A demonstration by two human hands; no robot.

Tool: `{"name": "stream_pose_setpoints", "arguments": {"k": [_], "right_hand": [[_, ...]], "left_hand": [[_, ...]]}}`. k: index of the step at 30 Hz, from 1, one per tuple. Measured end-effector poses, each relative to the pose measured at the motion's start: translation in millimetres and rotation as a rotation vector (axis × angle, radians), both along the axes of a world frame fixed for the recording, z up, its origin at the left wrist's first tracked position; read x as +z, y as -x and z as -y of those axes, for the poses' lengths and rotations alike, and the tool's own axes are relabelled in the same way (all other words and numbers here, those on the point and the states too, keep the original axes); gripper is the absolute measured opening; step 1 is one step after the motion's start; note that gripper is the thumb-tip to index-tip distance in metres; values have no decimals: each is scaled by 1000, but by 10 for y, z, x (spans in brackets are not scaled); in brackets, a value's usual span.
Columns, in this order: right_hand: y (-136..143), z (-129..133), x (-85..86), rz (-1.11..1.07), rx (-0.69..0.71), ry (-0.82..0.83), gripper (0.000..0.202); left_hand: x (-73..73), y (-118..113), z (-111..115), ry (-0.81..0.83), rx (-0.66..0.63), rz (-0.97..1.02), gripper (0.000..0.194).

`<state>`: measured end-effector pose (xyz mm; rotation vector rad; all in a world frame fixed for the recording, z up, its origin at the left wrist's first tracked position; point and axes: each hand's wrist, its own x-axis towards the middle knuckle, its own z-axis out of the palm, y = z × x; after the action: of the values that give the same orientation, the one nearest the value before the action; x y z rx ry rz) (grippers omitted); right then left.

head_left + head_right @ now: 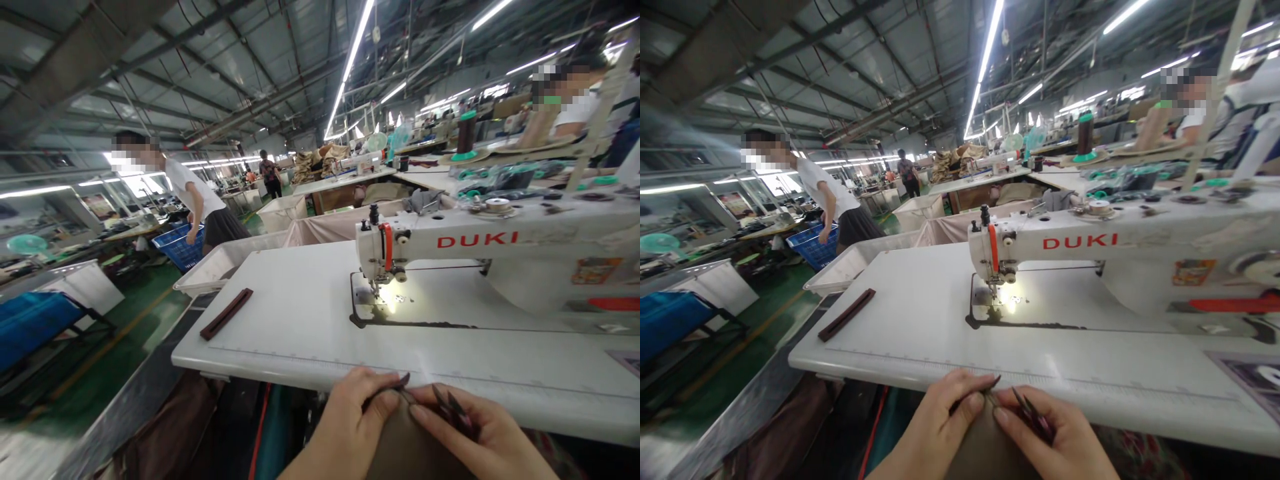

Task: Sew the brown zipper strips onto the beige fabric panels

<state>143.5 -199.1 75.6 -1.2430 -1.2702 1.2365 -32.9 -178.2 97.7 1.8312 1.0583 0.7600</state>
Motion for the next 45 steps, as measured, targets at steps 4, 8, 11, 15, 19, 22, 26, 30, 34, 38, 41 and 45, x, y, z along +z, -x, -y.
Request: {"name": "stream_pose_setpoints", "arguments": {"k": [4,8,11,15,19,22,26,30,34,38,41,45], "right_hand": [[53,14,44,101,-66,-66,31],[29,-31,4,153,-60,-88,30],[2,-69,-42,182,-61,-96,29],[-108,-110,-112,222,-26,-121,31],[-354,-126,-190,303,-84,-173,34],[-529,-106,-232,348,-195,-178,36],[-614,-71,-274,341,-366,-163,37],[-634,-75,-329,323,-499,-138,35],[-724,-126,-393,287,-499,-62,41],[-773,-182,-432,247,-524,39,47],[-772,-210,-509,223,-545,101,52],[-779,-166,-763,293,-517,50,47]], "left_hand": [[-14,36,-12,307,-10,86,55],[-82,70,-17,459,30,173,62],[-87,82,-34,547,11,245,63],[-16,96,-89,449,-89,193,53],[40,99,-110,319,-5,9,68],[33,95,-76,214,56,-163,68],[-6,103,-32,63,68,-263,61],[0,137,-28,79,121,-291,62],[24,190,-21,86,117,-223,64],[30,237,1,49,122,-157,62],[28,269,18,-12,68,-83,64],[-47,299,22,-5,69,70,62]]}}
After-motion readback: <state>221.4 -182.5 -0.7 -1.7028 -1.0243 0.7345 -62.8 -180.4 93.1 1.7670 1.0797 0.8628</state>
